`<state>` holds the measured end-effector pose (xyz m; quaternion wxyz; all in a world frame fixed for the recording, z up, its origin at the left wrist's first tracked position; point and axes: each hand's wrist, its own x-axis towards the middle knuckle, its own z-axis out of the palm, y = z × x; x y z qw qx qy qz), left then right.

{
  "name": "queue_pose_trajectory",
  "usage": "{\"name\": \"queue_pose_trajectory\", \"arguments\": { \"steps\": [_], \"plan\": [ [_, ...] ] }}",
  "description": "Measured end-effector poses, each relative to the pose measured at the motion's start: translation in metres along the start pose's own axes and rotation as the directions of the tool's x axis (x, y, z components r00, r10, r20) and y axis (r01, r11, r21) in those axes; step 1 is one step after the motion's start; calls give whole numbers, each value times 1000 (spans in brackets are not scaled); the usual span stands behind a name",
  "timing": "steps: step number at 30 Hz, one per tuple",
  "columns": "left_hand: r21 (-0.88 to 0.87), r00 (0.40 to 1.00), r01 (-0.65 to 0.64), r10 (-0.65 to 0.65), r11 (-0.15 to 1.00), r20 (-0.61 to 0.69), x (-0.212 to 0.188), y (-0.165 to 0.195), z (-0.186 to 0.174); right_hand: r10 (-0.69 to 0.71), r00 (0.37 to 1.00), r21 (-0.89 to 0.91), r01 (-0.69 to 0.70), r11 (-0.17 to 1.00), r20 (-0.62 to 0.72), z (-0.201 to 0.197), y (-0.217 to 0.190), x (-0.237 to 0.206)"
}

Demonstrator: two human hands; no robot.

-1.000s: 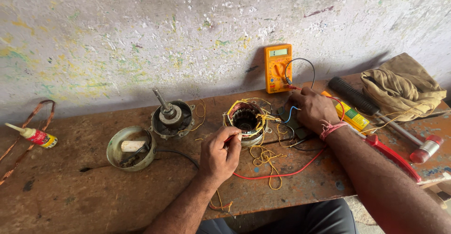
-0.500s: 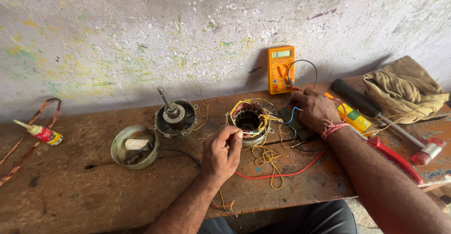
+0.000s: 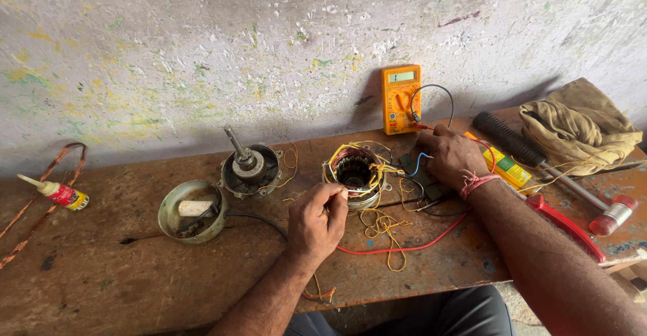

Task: The person uses a digital multimeter to test the electrical continuity of a motor stator's windings. They repeatedly connect the multimeter probes to different wires on the stator and observe the readings on the multimeter's display.

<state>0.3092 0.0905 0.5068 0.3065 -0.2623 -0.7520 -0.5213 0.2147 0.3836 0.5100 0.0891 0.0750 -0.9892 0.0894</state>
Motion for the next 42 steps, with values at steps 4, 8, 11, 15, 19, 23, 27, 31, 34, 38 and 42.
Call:
{"name": "queue_pose_trajectory", "arguments": {
  "steps": [4,8,11,15,19,23,27,31,34,38,42],
  "plan": [
    [13,998,62,-62,998,15,-1,0,3,1,1000,-2,-1,1000,-14,4,4,0],
    [-12,992,120,-120,993,23,-6,0,3,-7,1000,10,8,1000,-30,8,9,-1],
    [-36,985,172,-171,984,29,-12,-1,-5,-4,999,13,4,1000,-42,11,8,-2],
    [-45,980,176,-171,983,99,-18,-5,-12,-15,998,13,16,1000,-62,13,7,-1],
    [-35,948,264,-252,964,195,-18,-9,-10,18,999,21,-17,1000,-46,13,7,0],
    [-38,950,266,-255,963,182,-17,-11,-4,16,998,16,-16,1000,-53,14,8,-1],
    [-109,964,234,-216,966,154,-16,-11,-1,28,999,32,-26,999,-45,13,7,-3],
    [-93,969,210,-195,973,150,-13,-9,-1,26,999,32,-25,999,-42,11,7,-3],
    [-102,978,169,-154,980,140,-10,-8,-1,28,999,33,-27,999,-45,11,7,-1],
    [-50,985,148,-142,988,101,-6,-9,-1,43,998,28,-42,999,-39,12,5,2],
    [-40,982,161,-156,986,106,-6,-10,-2,60,998,26,-60,998,-14,11,3,1]
  ]
}}
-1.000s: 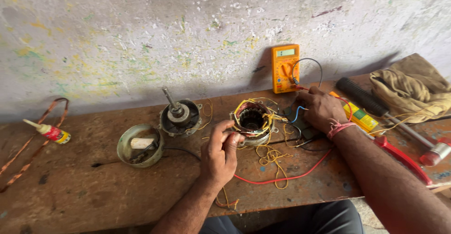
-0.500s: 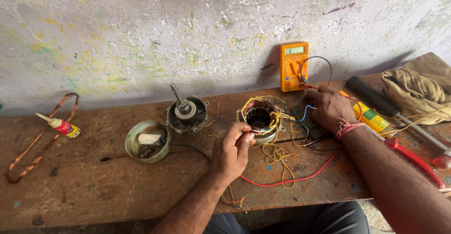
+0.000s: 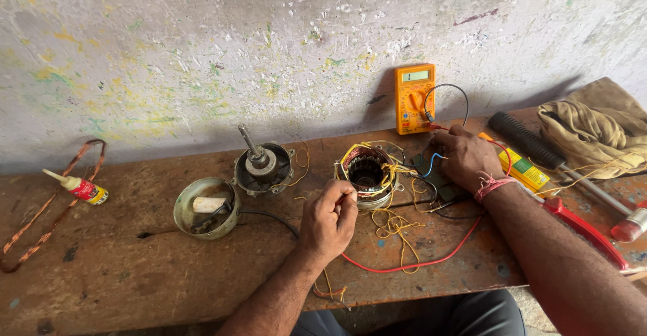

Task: The person uses a digital multimeter to test the electrical continuity of a motor stator's windings. They repeatedly connect the multimeter probes to different wires on the stator and observe the readings on the multimeter's display.

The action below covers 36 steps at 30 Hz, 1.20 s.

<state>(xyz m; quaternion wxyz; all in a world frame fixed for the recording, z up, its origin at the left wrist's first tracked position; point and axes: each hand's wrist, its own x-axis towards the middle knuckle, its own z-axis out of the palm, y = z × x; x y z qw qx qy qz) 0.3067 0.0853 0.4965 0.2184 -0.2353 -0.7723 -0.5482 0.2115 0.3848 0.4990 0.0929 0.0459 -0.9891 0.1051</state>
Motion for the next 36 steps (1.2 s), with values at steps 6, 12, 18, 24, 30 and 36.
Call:
{"name": "queue_pose_trajectory", "arguments": {
  "steps": [6,12,18,24,30,36],
  "plan": [
    [9,996,-89,89,996,-14,-2,1,-1,1,1000,11,-1,1000,-1,-1,0,-3],
    [22,997,-82,82,996,-10,-1,1,-2,-12,1000,-8,12,1000,1,2,2,-1],
    [34,998,-70,70,997,0,-1,2,-3,2,1000,-17,-2,1000,10,2,1,0],
    [35,999,-39,39,999,11,-2,0,-2,-14,1000,-26,15,1000,22,2,0,0],
    [77,997,-6,13,997,-82,-5,5,3,-9,999,17,10,1000,-31,-4,6,-4],
    [166,983,170,-155,971,-102,-26,10,-23,-166,863,270,324,907,-478,-30,26,-23]
  ]
}}
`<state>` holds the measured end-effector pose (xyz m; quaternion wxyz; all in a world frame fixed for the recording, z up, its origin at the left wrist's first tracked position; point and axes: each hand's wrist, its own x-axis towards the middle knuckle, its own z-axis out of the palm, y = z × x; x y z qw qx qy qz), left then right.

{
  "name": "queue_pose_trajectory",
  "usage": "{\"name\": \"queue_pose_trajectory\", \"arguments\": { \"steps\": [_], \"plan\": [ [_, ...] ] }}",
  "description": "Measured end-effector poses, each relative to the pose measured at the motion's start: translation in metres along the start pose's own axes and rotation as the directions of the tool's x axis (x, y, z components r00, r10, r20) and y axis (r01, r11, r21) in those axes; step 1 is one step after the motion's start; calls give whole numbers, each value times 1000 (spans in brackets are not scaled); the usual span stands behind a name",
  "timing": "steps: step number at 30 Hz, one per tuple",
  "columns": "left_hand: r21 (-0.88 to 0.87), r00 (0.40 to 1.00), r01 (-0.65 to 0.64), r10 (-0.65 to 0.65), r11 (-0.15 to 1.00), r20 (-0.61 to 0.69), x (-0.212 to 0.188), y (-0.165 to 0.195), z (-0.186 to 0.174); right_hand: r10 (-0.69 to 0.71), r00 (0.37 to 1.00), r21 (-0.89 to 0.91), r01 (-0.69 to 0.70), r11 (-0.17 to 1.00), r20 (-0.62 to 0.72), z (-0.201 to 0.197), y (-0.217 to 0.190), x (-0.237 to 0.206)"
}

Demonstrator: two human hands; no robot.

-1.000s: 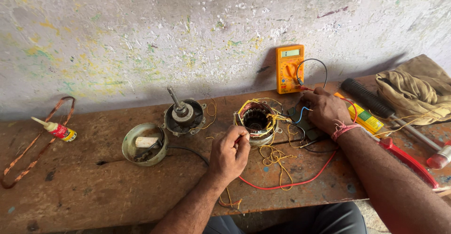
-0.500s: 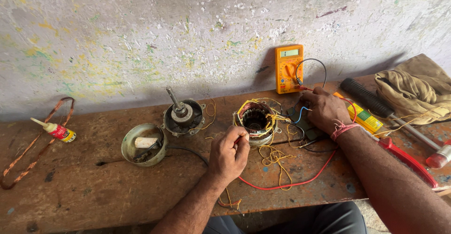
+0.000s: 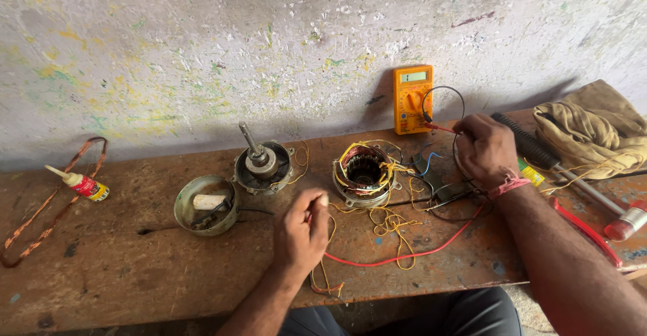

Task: The person uses a digital multimeter to test the electrical continuity of a motor stator's windings. They repeatedly connect the multimeter probes to different wires on the stator and observe the readings on the multimeter's display.

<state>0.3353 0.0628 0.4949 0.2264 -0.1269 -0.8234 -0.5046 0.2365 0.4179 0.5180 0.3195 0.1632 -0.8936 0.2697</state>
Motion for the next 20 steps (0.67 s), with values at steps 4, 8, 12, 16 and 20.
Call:
{"name": "queue_pose_trajectory", "arguments": {
  "steps": [4,8,12,16,20],
  "plan": [
    [381,980,-187,200,906,4,-5,-2,-24,42,999,-79,-42,996,2,-3,-3,1],
    [380,941,-319,338,868,16,6,-11,-26,-56,997,-203,45,978,-48,4,-5,9],
    [-19,995,73,-72,997,67,50,-40,-3,-75,967,-51,64,997,-242,-4,-16,20],
    [-367,921,368,-281,854,270,113,-65,26,192,979,513,-132,848,-65,-16,-65,-2],
    [-374,825,521,-341,768,450,142,-77,35,314,841,270,-458,847,441,-23,-139,-19]
  ]
}}
